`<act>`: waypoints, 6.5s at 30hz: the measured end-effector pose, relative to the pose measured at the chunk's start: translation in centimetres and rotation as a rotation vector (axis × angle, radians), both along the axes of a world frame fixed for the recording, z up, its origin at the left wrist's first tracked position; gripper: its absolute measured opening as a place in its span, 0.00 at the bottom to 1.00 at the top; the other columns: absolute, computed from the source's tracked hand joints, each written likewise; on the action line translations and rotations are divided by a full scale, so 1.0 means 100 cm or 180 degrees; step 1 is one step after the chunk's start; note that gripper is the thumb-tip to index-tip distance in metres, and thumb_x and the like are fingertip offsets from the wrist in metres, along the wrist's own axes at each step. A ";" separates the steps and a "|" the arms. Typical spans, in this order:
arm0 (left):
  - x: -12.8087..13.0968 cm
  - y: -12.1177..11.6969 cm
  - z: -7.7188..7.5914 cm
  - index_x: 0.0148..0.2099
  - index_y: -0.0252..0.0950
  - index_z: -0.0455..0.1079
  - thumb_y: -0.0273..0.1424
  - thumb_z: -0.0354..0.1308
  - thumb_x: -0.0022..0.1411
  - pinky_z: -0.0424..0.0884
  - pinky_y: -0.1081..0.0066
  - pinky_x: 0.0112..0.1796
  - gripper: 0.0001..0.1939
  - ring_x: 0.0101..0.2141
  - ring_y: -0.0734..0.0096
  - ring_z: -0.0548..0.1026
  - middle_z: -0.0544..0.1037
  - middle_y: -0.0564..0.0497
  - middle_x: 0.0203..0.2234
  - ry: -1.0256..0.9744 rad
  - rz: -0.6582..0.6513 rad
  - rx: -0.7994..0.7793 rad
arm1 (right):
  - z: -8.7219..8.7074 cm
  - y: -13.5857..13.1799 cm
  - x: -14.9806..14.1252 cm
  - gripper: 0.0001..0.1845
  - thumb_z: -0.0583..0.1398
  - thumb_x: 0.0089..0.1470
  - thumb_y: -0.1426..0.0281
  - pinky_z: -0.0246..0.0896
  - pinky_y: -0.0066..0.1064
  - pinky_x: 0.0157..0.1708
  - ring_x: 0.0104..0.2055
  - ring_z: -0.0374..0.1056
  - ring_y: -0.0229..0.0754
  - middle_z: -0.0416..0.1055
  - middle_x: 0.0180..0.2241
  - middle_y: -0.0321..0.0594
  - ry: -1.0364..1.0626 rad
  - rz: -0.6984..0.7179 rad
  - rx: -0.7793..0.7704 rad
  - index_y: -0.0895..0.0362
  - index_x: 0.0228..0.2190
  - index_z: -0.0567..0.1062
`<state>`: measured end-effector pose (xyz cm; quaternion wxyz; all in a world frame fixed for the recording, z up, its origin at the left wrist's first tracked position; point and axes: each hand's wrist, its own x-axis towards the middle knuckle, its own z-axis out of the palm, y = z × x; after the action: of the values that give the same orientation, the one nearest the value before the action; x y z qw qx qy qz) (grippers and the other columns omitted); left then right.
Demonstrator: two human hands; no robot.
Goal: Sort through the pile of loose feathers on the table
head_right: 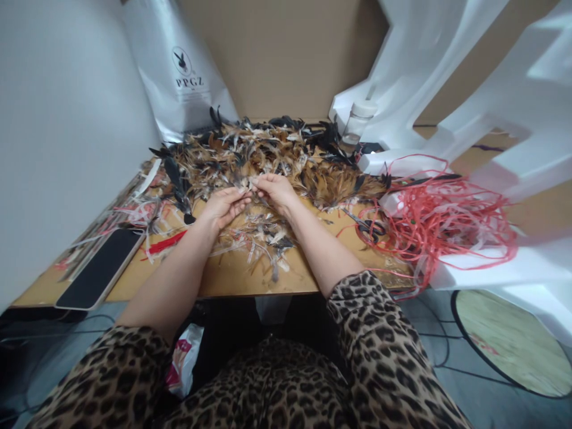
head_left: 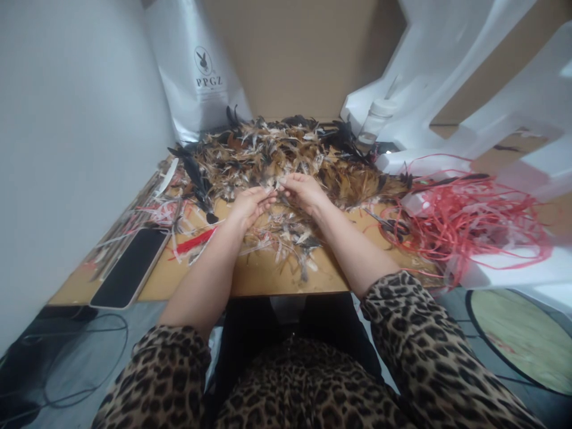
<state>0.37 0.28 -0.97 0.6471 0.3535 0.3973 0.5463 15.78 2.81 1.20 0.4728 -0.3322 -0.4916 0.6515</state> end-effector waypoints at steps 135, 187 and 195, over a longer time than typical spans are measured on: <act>0.002 -0.002 0.003 0.32 0.26 0.71 0.21 0.59 0.51 0.69 0.84 0.24 0.03 0.25 0.81 0.74 0.77 0.43 0.30 -0.0249 -0.0181 -0.0090 | 0.000 0.011 0.017 0.11 0.64 0.33 0.67 0.46 0.21 0.15 0.16 0.55 0.28 0.70 0.20 0.36 -0.0767 -0.0219 0.0089 0.60 0.21 0.71; 0.005 -0.004 0.005 0.31 0.26 0.71 0.21 0.57 0.52 0.67 0.84 0.24 0.03 0.22 0.83 0.72 0.76 0.46 0.24 -0.0104 -0.0241 0.0035 | -0.009 -0.001 -0.008 0.11 0.64 0.36 0.64 0.54 0.25 0.26 0.21 0.59 0.30 0.66 0.18 0.32 -0.0571 -0.0385 0.0684 0.60 0.20 0.71; 0.007 -0.004 0.002 0.29 0.27 0.71 0.23 0.60 0.50 0.66 0.83 0.24 0.03 0.21 0.84 0.71 0.76 0.48 0.23 0.0220 -0.0126 0.0173 | -0.008 -0.003 -0.011 0.11 0.64 0.33 0.66 0.54 0.24 0.26 0.20 0.57 0.29 0.66 0.18 0.31 -0.0637 -0.0540 0.0537 0.60 0.20 0.71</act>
<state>1.06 -0.09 -0.80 0.6339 0.3973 0.3974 0.5315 14.69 2.52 0.37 0.5011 -0.3948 -0.5594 0.5292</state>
